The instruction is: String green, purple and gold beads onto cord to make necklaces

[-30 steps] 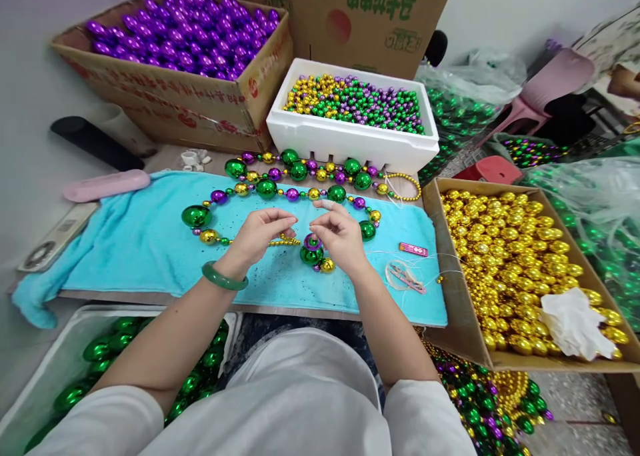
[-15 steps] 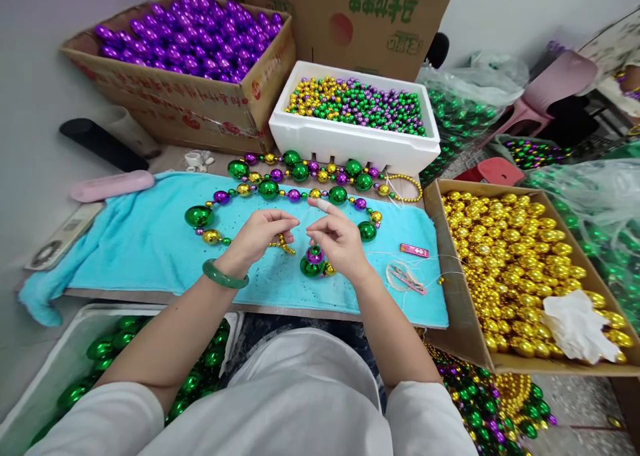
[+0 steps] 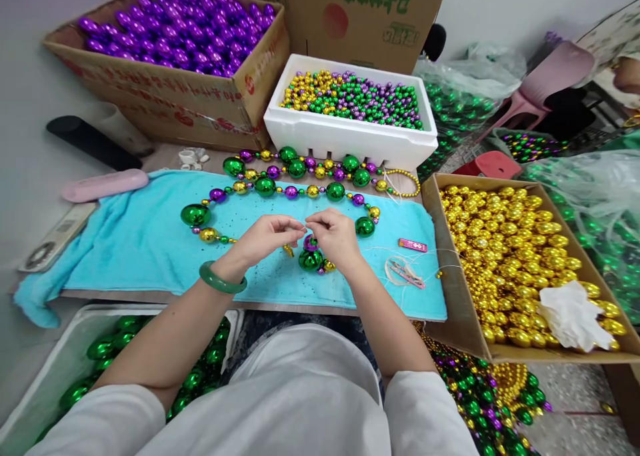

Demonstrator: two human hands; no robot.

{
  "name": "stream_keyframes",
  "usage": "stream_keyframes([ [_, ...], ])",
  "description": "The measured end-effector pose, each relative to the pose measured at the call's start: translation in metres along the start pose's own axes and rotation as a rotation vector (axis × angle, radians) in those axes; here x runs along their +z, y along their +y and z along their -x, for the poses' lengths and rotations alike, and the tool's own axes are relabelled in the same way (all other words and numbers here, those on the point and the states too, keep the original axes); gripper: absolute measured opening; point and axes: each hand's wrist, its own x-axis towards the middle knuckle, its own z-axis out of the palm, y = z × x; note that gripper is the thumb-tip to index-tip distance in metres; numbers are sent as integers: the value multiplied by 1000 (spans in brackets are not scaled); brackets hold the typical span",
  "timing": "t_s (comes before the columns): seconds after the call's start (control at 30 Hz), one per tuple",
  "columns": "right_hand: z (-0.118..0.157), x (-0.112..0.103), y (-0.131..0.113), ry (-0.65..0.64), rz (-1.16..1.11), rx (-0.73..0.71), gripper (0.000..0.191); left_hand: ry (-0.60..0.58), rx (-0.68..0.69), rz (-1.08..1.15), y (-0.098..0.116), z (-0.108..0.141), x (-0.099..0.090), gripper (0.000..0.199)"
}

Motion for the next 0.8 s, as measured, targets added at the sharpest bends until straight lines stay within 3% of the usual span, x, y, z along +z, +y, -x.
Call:
stream_keyframes([
  [0.07,0,1,3,36,53,31,6,68,125,-238,-5,4,1,9],
  [0.2,-1,0,1,22,186,3,8,161,474,-656,-15,12,2,20],
  [0.33,-2,-7,-8,-188,349,-80,18,193,639,-804,-19,10,-5,25],
  [0.4,-3,-11,-11,-326,252,-10,14,193,656,-763,-20,6,-9,25],
  [0.47,-5,-14,-12,-426,17,156,4,201,641,-676,-22,2,-10,24],
  [0.5,-6,-14,-12,-446,-122,249,8,206,626,-627,-23,1,-9,23],
  [0.63,-8,-7,-10,-351,-542,471,28,239,534,-426,-28,2,3,20],
  [0.8,-1,6,-8,-212,-614,517,29,336,354,-152,-27,8,17,19],
])
